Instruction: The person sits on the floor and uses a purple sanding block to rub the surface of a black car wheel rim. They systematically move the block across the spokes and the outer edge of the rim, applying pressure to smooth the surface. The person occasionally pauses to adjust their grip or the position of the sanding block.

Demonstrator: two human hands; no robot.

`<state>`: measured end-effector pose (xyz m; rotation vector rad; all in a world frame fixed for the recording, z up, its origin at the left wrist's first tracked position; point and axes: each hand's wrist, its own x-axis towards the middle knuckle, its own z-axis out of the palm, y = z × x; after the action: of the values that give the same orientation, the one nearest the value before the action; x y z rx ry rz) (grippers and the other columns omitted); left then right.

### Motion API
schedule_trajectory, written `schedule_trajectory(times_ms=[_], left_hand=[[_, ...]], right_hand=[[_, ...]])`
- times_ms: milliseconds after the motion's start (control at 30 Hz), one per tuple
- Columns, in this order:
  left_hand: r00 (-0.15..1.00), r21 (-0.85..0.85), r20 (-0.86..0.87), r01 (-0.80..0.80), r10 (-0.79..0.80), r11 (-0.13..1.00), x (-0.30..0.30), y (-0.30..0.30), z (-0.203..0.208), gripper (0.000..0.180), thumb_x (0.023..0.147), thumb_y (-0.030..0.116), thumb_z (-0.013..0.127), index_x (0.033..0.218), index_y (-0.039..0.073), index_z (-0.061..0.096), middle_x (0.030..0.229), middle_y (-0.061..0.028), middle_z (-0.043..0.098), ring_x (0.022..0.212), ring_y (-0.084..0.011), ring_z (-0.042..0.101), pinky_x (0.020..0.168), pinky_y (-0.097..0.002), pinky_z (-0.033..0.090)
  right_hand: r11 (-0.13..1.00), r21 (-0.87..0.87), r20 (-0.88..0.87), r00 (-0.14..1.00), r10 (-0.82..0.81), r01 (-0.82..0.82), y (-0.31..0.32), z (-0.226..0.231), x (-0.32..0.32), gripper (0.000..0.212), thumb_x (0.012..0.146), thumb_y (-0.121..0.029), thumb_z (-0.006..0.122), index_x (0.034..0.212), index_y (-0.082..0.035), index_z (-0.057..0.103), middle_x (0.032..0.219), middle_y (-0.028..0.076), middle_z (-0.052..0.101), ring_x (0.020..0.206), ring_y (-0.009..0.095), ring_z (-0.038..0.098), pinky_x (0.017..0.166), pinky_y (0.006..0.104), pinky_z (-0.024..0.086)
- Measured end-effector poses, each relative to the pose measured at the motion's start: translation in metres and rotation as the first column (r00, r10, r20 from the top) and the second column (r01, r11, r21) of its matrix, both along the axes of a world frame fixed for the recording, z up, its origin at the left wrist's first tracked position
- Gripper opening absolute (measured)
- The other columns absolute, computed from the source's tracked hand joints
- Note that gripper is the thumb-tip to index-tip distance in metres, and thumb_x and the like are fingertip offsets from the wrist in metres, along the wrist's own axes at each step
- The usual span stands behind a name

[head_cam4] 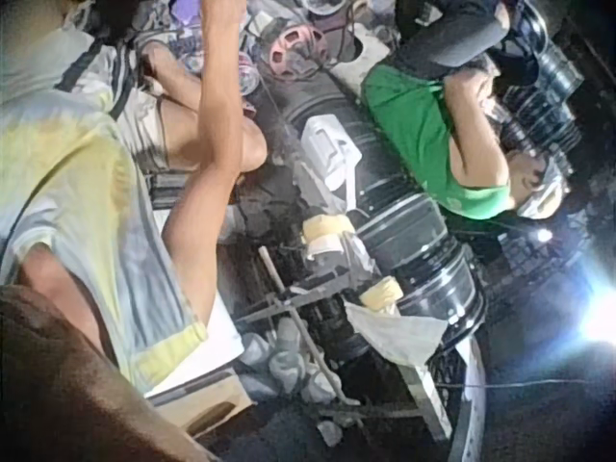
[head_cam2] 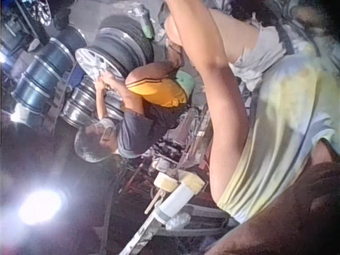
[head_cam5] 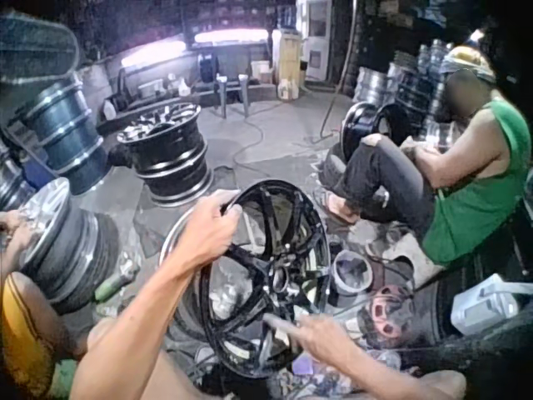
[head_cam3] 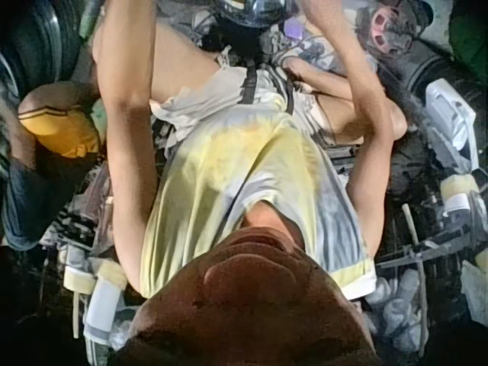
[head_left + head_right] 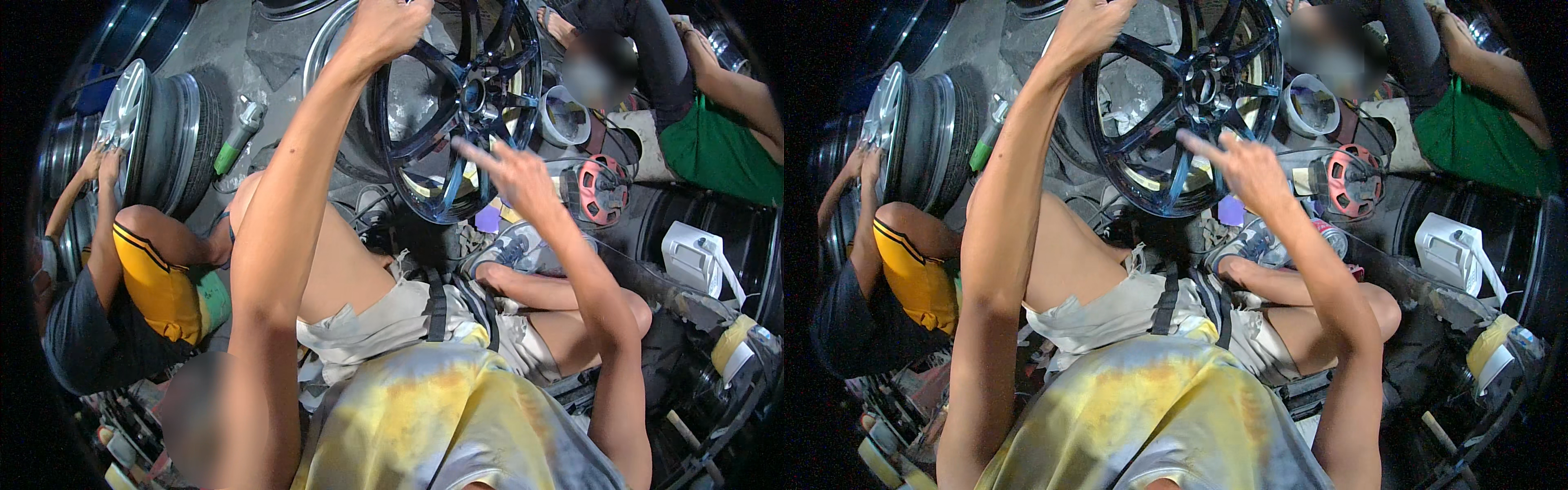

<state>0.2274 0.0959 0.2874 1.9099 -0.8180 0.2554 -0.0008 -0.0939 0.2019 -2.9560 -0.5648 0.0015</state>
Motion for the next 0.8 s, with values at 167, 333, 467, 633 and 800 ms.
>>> schedule_trajectory(times_ms=[167, 333, 467, 633, 800], left_hand=[[0.996, -0.012, 0.037, -0.083, 0.084, 0.996, -0.004, -0.005, -0.007, 0.029, 0.088, 0.009, 0.055, 0.110, -0.003, 0.070, 0.099, -0.0241, 0.071, 0.095, -0.0380, 0.068, 0.085, -0.0429, 0.051], [0.995, -0.011, 0.030, -0.094, 0.095, 0.995, -0.008, -0.013, -0.005, 0.029, 0.087, 0.010, 0.055, 0.108, -0.003, 0.071, 0.099, -0.0248, 0.070, 0.095, -0.0390, 0.067, 0.084, -0.0433, 0.051], [0.995, -0.004, 0.018, -0.096, 0.096, 0.995, -0.007, -0.019, -0.001, 0.031, 0.086, 0.012, 0.056, 0.108, -0.002, 0.071, 0.103, -0.0258, 0.070, 0.099, -0.0408, 0.067, 0.087, -0.0444, 0.051], [0.980, 0.044, -0.003, -0.197, 0.197, 0.979, -0.017, -0.026, 0.004, 0.030, 0.085, 0.013, 0.055, 0.104, -0.003, 0.072, 0.099, -0.0283, 0.070, 0.098, -0.0448, 0.066, 0.088, -0.0474, 0.052], [0.955, 0.028, -0.037, -0.294, 0.295, 0.955, -0.007, -0.046, -0.002, 0.028, 0.082, 0.012, 0.053, 0.095, -0.004, 0.072, 0.095, -0.0317, 0.068, 0.097, -0.0483, 0.066, 0.089, -0.0508, 0.051]], right_hand=[[0.965, 0.071, -0.086, 0.962, 0.260, -0.254, 0.013, 0.004, -0.025, 0.082, 0.082, -0.003, 0.060, 0.155, -0.036, 0.037, 0.101, 0.013, 0.064, 0.071, 0.028, 0.069, 0.062, 0.0395, 0.058], [0.990, 0.050, 0.037, 0.991, 0.129, -0.131, 0.000, -0.002, -0.004, 0.075, 0.085, -0.004, 0.058, 0.152, -0.032, 0.042, 0.091, 0.011, 0.062, 0.066, 0.028, 0.067, 0.060, 0.0392, 0.057], [0.998, 0.065, 0.052, 0.998, 0.021, -0.025, 0.002, -0.008, -0.004, 0.072, 0.087, -0.003, 0.057, 0.152, -0.029, 0.043, 0.086, 0.010, 0.060, 0.067, 0.028, 0.066, 0.057, 0.0398, 0.056], [0.928, 0.373, -0.220, 0.972, 0.088, 0.000, 0.029, 0.024, -0.080, 0.069, 0.083, -0.002, 0.067, 0.147, -0.019, 0.050, 0.090, 0.013, 0.064, 0.071, 0.031, 0.067, 0.063, 0.0423, 0.055], [0.409, 0.697, -0.397, 0.792, -0.463, 0.589, 0.013, 0.003, -0.070, 0.034, 0.090, -0.004, 0.069, 0.124, -0.005, 0.063, 0.085, 0.012, 0.070, 0.066, 0.019, 0.067, 0.058, 0.0321, 0.052]])
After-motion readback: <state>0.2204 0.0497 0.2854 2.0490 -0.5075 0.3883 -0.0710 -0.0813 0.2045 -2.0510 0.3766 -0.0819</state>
